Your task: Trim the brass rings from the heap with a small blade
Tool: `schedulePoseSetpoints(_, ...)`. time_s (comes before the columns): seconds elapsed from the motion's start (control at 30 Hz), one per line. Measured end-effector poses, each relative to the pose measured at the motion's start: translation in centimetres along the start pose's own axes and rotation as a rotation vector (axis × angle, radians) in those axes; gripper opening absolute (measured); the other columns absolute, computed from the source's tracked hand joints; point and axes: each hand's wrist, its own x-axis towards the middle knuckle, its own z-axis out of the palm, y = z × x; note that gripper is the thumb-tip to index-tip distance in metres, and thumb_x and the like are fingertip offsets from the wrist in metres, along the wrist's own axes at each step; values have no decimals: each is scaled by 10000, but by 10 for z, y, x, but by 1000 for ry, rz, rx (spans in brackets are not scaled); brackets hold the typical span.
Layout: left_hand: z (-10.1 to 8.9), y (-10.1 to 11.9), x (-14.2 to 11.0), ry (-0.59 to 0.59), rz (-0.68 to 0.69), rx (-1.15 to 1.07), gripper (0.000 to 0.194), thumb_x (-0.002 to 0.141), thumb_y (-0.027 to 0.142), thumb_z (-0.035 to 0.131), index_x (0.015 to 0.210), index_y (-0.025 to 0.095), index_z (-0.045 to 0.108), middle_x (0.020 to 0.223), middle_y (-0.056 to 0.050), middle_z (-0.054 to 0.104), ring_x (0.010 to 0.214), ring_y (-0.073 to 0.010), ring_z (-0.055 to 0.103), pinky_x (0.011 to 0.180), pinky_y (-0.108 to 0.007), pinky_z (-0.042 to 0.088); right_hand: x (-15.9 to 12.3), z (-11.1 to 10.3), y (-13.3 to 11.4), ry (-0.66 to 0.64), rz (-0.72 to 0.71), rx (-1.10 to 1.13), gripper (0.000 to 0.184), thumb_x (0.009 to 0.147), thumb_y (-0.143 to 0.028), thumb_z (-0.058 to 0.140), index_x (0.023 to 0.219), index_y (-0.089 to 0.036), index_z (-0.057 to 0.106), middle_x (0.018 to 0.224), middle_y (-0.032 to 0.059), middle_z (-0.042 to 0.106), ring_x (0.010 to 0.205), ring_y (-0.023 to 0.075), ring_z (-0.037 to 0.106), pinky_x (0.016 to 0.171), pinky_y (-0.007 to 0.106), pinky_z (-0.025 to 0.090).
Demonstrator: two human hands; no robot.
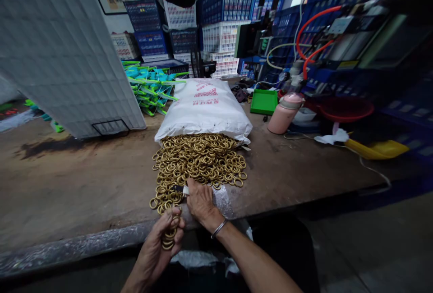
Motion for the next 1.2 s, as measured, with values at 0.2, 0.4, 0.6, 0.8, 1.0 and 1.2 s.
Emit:
schedulePoseSetpoints(0.2, -4, -1, 7, -20, -55, -159, 238, 666, 329, 683, 790, 156, 578, 724, -12, 579, 554, -82, 516, 412, -157, 328, -6, -1, 17, 42, -3, 163, 196, 712, -105, 421, 845, -202, 528, 675, 1, 594, 603, 134, 518, 547, 236, 260)
schedulePoseSetpoints(0.4, 8, 1, 19, -1, -20, -112, 209, 641, 251, 709, 725, 150, 547, 720, -15, 593, 606, -102, 554, 404, -149, 355, -16, -10, 36, 127, 126, 599, 176, 813, -274, 401, 693, -190, 499, 591, -33, 496, 567, 104, 447, 543, 207, 311)
schedulePoseSetpoints(0.6, 21, -3, 32, 15, 11, -36, 277, 632, 299, 711, 818, 164, 557, 654, 28, 556, 535, -73, 525, 383, -129, 343, -38, -19, 40, 51, 129, 921, 212, 833, -333, 406, 701, -187, 486, 535, -57, 452, 521, 92, 426, 523, 200, 340)
schedulePoseSetpoints(0.8, 30, -11, 36, 50, 128, 284, 327, 660, 424, 666, 830, 163, 566, 535, 58, 494, 420, -48, 421, 371, -140, 271, -49, -30, 35, -54, 107, 923, 228, 827, -347, 418, 698, -177, 496, 545, -53, 441, 530, 95, 428, 526, 206, 340)
schedulePoseSetpoints(1.0, 32, -14, 37, 112, 269, 571, 297, 684, 444, 622, 663, 153, 564, 464, 54, 479, 395, -56, 393, 404, -169, 293, -52, -25, 31, -95, 180, 1085, 290, 849, -373, 389, 653, -178, 476, 512, -53, 452, 492, 83, 415, 518, 201, 341)
schedulePoseSetpoints(1.2, 32, -15, 34, 99, 266, 650, 287, 712, 446, 579, 705, 160, 558, 466, 59, 467, 374, -53, 369, 365, -160, 270, -49, -23, 30, -64, 245, 1069, 251, 803, -347, 422, 617, -182, 454, 500, -59, 411, 483, 84, 375, 489, 204, 312)
